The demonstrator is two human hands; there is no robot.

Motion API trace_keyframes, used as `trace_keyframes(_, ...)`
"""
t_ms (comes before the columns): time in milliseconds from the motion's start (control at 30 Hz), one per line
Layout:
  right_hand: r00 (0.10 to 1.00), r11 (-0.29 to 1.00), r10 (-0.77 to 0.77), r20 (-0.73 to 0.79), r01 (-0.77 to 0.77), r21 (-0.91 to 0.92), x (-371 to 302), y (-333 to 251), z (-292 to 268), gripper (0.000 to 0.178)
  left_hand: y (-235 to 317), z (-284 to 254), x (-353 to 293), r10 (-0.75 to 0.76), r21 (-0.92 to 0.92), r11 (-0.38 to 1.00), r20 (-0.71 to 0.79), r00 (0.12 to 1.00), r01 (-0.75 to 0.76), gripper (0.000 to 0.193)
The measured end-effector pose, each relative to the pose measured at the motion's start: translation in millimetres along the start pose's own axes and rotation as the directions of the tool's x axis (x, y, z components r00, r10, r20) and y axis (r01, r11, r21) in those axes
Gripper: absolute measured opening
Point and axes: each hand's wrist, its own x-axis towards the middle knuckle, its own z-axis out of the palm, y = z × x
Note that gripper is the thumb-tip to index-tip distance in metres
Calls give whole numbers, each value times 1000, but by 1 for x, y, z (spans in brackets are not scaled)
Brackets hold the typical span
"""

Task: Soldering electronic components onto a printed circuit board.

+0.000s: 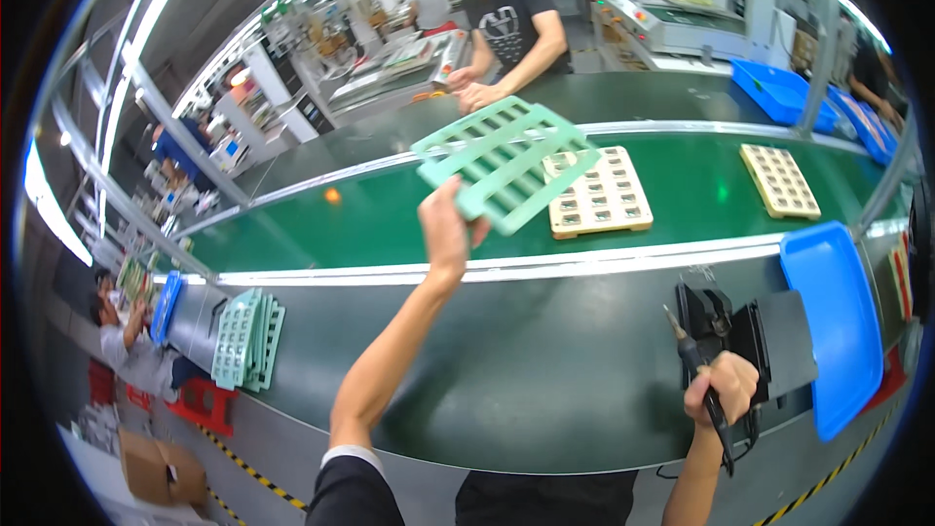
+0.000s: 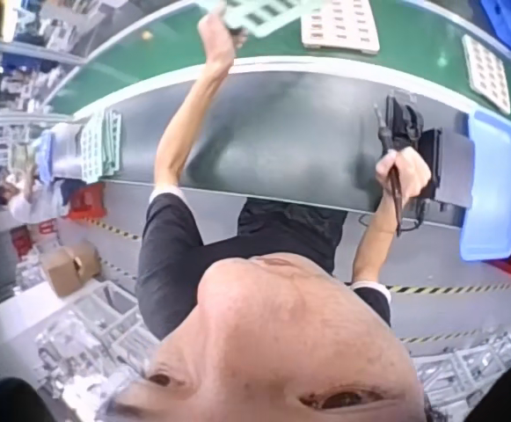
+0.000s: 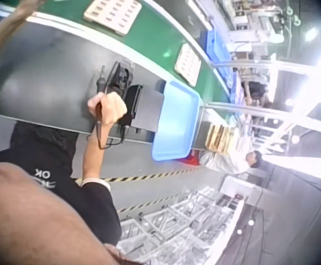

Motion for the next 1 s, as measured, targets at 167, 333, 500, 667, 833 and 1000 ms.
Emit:
trace_keyframes(167,999,999,-1,-43,3,51,-6,-4,12,18,39,-159,-60,27,217,976,-196,980,17,40)
trace_keyframes(333,996,990,-83,17,80,120,-10,-1,-6,9,68,-283,-98,117,373,925,-449,886,67,37)
trace_keyframes(500,999,992,17,49,-22,121,21,-37,17,32,99,-405,-129,118,386,893,-697,707,232,40)
trace_keyframes(667,998,990,19,66,-28,138,12,-28,12,35,100,-515,-148,111,341,909,-753,649,241,40)
trace_keyframes(833,982,988,-81,170,57,141,-14,-6,4,19,90,-597,-188,-335,31,871,-693,639,491,45)
trace_keyframes(1000,990,995,-46,132,33,97,-11,-14,15,5,98,-590,-191,-526,-21,670,-719,454,742,45)
